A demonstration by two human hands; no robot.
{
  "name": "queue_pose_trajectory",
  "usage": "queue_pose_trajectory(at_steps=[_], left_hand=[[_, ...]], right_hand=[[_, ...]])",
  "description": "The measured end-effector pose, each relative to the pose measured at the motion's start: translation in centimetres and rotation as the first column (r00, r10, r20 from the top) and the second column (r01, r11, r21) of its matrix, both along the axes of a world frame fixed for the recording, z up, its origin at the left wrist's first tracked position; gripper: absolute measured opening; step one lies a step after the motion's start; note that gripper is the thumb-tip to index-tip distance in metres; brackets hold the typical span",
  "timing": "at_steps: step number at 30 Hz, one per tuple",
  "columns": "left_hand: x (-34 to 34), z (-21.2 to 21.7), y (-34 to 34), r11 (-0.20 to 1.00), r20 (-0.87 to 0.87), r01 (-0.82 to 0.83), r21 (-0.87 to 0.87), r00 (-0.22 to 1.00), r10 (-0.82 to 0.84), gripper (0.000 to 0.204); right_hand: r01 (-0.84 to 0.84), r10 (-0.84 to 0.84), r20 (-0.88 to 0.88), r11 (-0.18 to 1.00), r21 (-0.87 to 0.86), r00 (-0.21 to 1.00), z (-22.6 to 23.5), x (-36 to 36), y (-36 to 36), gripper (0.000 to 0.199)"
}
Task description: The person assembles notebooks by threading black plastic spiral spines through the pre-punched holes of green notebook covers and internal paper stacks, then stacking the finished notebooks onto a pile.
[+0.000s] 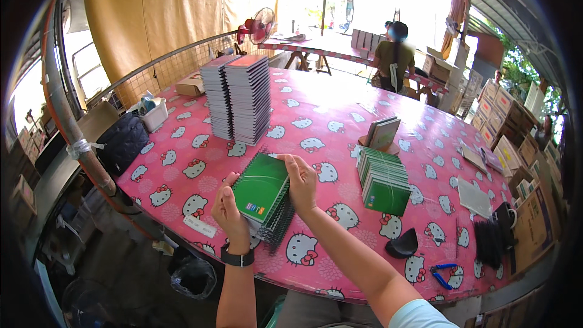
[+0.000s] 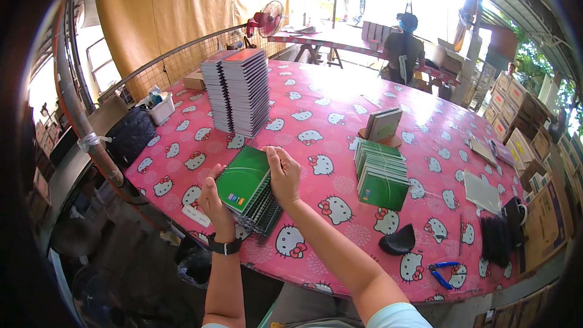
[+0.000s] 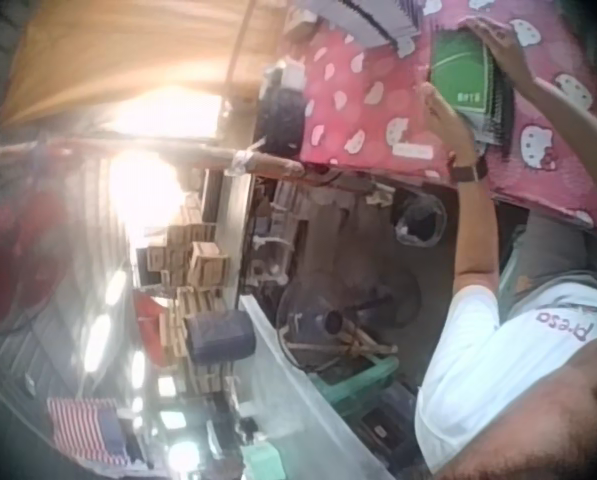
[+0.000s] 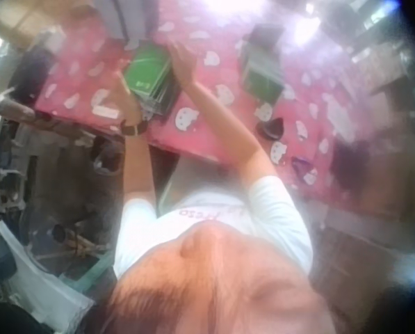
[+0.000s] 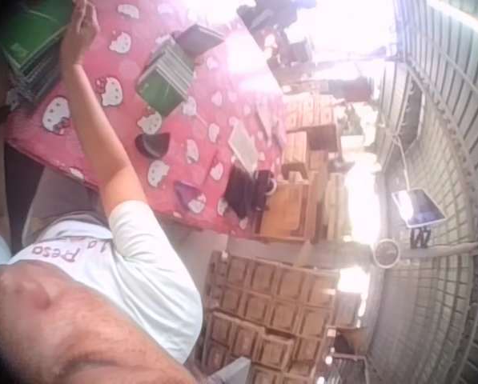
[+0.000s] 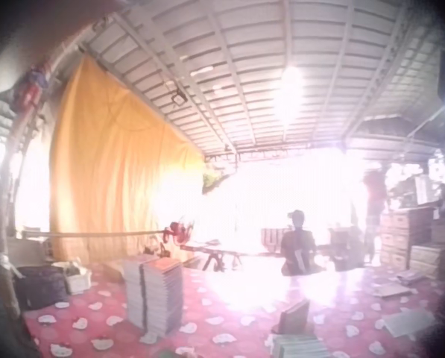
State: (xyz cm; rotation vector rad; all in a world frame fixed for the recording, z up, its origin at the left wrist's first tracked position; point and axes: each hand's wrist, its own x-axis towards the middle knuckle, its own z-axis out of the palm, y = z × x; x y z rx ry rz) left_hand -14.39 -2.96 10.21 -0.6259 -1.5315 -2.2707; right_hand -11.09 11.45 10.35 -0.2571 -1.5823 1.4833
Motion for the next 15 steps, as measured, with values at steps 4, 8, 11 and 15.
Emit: queue_pose_trajectory(at_steps=[4,8,11,15], left_hand=[[0.2,-0.3,0.5,1.000,0.100,0.013,-0.012,0.995,-0.012,0.036],[-0.2,-0.4,0.6,0.997,0.139,0.041,0.069,0.989,-0.050,0.036],[-0.3,0.0,0.0,0.995,0.098,0.095,-0.007,0.991,-0.094,0.039],[-0.3,-0.2,-4.4,0.999,-0.086,-0.017,-0.032,0.996,0.014,0.052]], right_hand=[[-0.004,0.006,0.146,1.000,-0.013,0.989,0.1,-0.2,1.0,0.030],[-0.130,0.127,-0.062,0.991,-0.044,0.990,0.2,0.1,0.5,0.033],[-0.182,0.185,-0.110,0.983,0.038,0.977,0.4,1.5,1.5,0.034],[-0.112,-0.118,0.351,0.813,0.571,0.929,0.5,10.1,9.6,0.035]])
